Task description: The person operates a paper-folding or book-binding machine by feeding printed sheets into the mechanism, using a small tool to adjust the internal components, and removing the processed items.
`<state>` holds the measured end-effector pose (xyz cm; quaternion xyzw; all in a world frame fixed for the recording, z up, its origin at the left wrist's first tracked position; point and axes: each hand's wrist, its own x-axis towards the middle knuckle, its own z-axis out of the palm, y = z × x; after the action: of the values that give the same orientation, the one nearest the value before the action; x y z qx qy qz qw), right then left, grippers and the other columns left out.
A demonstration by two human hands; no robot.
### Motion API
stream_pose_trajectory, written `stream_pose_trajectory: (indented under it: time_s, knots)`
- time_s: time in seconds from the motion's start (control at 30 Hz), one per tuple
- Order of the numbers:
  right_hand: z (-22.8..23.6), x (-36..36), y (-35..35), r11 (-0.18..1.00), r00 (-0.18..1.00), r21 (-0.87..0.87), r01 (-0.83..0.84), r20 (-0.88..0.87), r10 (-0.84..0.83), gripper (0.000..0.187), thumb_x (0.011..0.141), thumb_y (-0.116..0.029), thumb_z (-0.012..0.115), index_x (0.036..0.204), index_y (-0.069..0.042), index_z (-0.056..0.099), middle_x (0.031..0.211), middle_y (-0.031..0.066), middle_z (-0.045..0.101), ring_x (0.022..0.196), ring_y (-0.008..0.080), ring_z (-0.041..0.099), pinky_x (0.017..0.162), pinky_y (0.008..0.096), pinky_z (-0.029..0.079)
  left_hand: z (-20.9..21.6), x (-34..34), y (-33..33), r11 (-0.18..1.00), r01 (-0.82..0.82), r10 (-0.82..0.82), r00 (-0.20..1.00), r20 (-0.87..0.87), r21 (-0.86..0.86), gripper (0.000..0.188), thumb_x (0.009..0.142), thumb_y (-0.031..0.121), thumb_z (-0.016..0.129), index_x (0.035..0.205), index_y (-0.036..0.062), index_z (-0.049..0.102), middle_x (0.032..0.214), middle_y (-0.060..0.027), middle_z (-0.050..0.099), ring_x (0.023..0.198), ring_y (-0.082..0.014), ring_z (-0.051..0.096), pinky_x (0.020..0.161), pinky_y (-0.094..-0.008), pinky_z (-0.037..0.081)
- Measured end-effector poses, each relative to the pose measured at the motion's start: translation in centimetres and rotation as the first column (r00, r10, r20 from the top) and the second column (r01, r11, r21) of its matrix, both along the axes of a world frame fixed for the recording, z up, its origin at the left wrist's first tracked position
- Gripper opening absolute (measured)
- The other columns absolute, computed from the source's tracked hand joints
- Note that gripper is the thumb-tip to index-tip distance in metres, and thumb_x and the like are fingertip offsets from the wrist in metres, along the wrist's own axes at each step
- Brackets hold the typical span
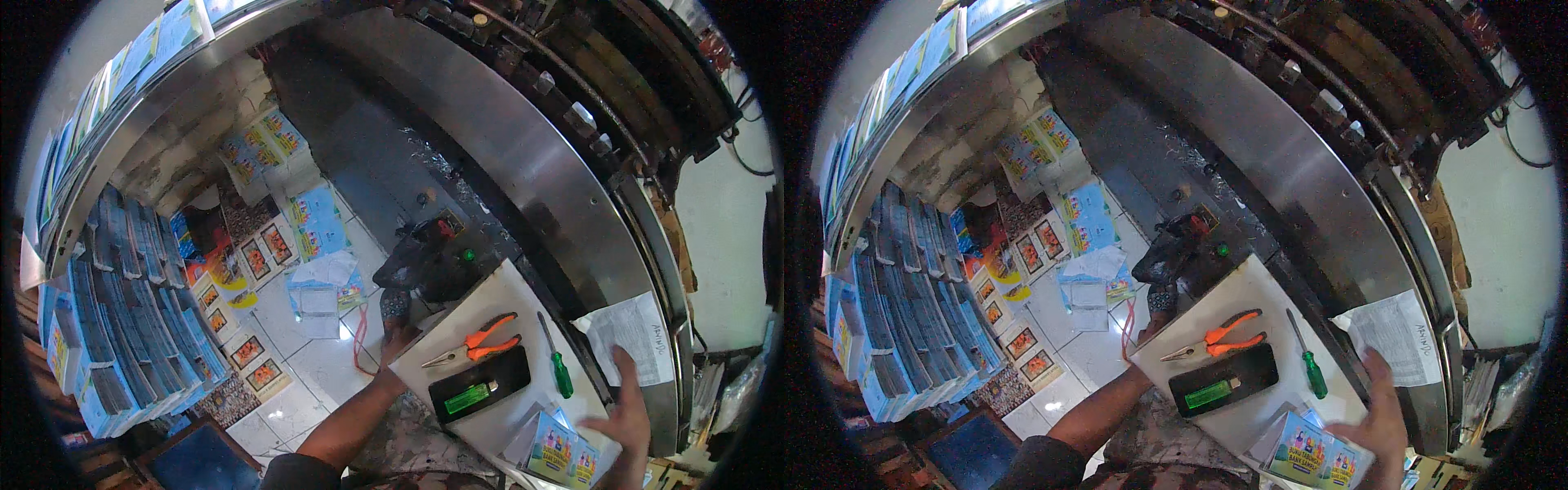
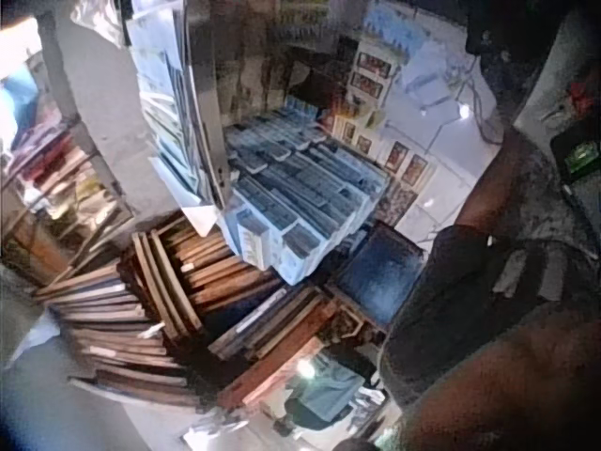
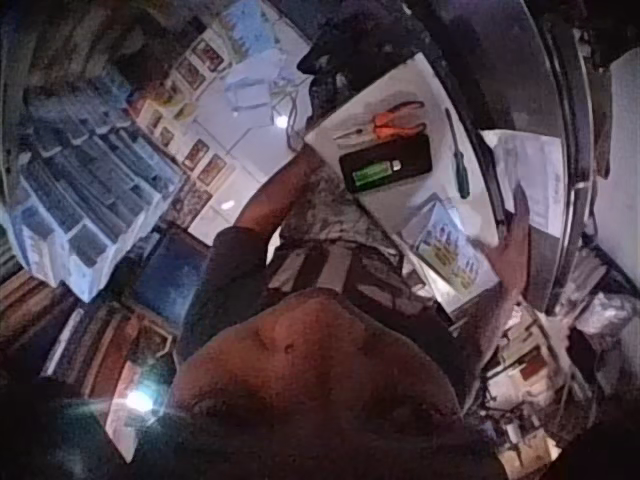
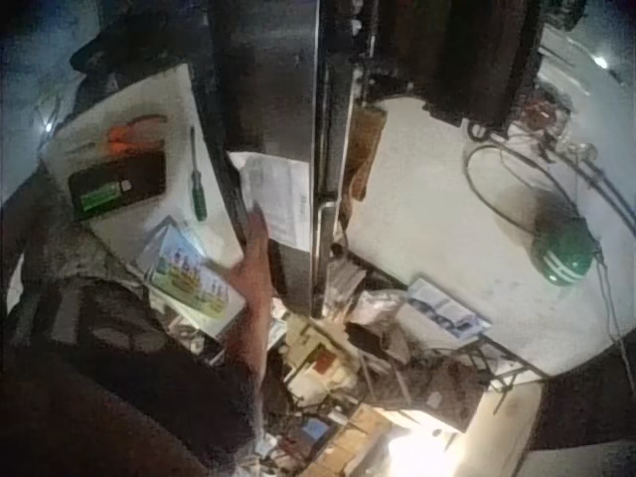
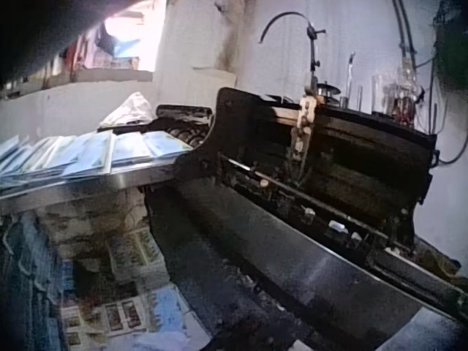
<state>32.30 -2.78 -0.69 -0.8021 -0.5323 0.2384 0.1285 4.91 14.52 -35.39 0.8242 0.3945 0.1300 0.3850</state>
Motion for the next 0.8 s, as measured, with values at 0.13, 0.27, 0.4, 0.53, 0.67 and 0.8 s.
stream_pose_trajectory:
  time_s: [0.13, 0.27, 0.4, 0.53, 0.67, 0.8]
  knots:
    - [1.4, -3.2, -7.3, 0.978, 0.976, -0.210, -0.005, 0.213, 0.051, 0.101, 0.065, -0.030, 0.087, 0.144, 0.000, 0.033, 0.145, 0.0268, 0.039, 0.134, 0.0421, 0.040, 0.109, 0.0471, 0.037, -0.7, 0.4, 0.1, 1.000, 0.005, -0.005, 1.000, -0.021, -0.002, 0.033, 0.086, 0.025, 0.065, 0.112, 0.0042, 0.066, 0.106, -0.0149, 0.068, 0.097, -0.0297, 0.066, 0.084, -0.0400, 0.051]
    - [-1.6, -5.2, -12.8, 0.916, 0.989, -0.376, 0.139, 0.096, -0.111, 0.115, 0.057, -0.031, 0.090, 0.149, -0.001, 0.027, 0.153, 0.0283, 0.025, 0.143, 0.0435, 0.022, 0.116, 0.0497, 0.026, -0.8, 1.7, 0.2, 0.999, 0.029, -0.029, 1.000, 0.003, -0.024, 0.033, 0.087, 0.025, 0.066, 0.112, 0.0039, 0.066, 0.107, -0.0147, 0.069, 0.097, -0.0293, 0.066, 0.084, -0.0396, 0.051]
    - [-6.7, -3.4, -17.3, 0.943, 0.993, -0.328, -0.046, 0.092, 0.080, 0.115, 0.060, -0.032, 0.090, 0.150, -0.002, 0.025, 0.153, 0.0284, 0.025, 0.142, 0.0448, 0.024, 0.117, 0.0495, 0.025, -1.0, 1.2, 0.7, 0.989, 0.004, 0.008, 0.997, 0.077, -0.150, 0.033, 0.087, 0.024, 0.066, 0.113, 0.0036, 0.066, 0.107, -0.0146, 0.069, 0.097, -0.0290, 0.066, 0.084, -0.0392, 0.052]
    - [-8.0, -3.5, -18.4, 0.963, 0.997, -0.268, -0.020, 0.069, 0.040, 0.113, 0.065, -0.032, 0.087, 0.151, 0.000, 0.021, 0.154, 0.0281, 0.024, 0.143, 0.0443, 0.023, 0.117, 0.0486, 0.024, -2.5, -2.6, 2.5, 0.734, -0.173, 0.433, 0.864, 0.256, -0.656, 0.033, 0.087, 0.024, 0.066, 0.113, 0.0033, 0.066, 0.107, -0.0144, 0.069, 0.097, -0.0287, 0.067, 0.084, -0.0388, 0.052]
    - [-6.2, -2.9, -16.9, 0.985, 0.997, -0.168, 0.029, -0.062, -0.040, 0.110, 0.069, -0.035, 0.084, 0.150, 0.003, 0.020, 0.154, 0.0278, 0.023, 0.143, 0.0421, 0.023, 0.117, 0.0473, 0.024, -0.9, -7.3, 7.3, 0.840, -0.491, 0.531, 0.832, 0.162, -0.230, 0.025, 0.095, 0.016, 0.059, 0.117, 0.0024, 0.062, 0.101, -0.0114, 0.069, 0.095, -0.0173, 0.063, 0.085, -0.0315, 0.050]
    - [-4.9, -1.8, -15.3, 0.995, 0.984, -0.064, 0.079, -0.156, -0.089, 0.108, 0.073, -0.038, 0.081, 0.150, 0.006, 0.019, 0.155, 0.0276, 0.023, 0.144, 0.0402, 0.022, 0.117, 0.0462, 0.023, 2.8, -7.8, 11.2, 0.806, -0.542, 0.591, 0.765, 0.257, -0.238, 0.027, 0.096, 0.019, 0.059, 0.117, 0.0024, 0.063, 0.101, -0.0095, 0.069, 0.089, -0.0155, 0.063, 0.079, -0.0303, 0.050]
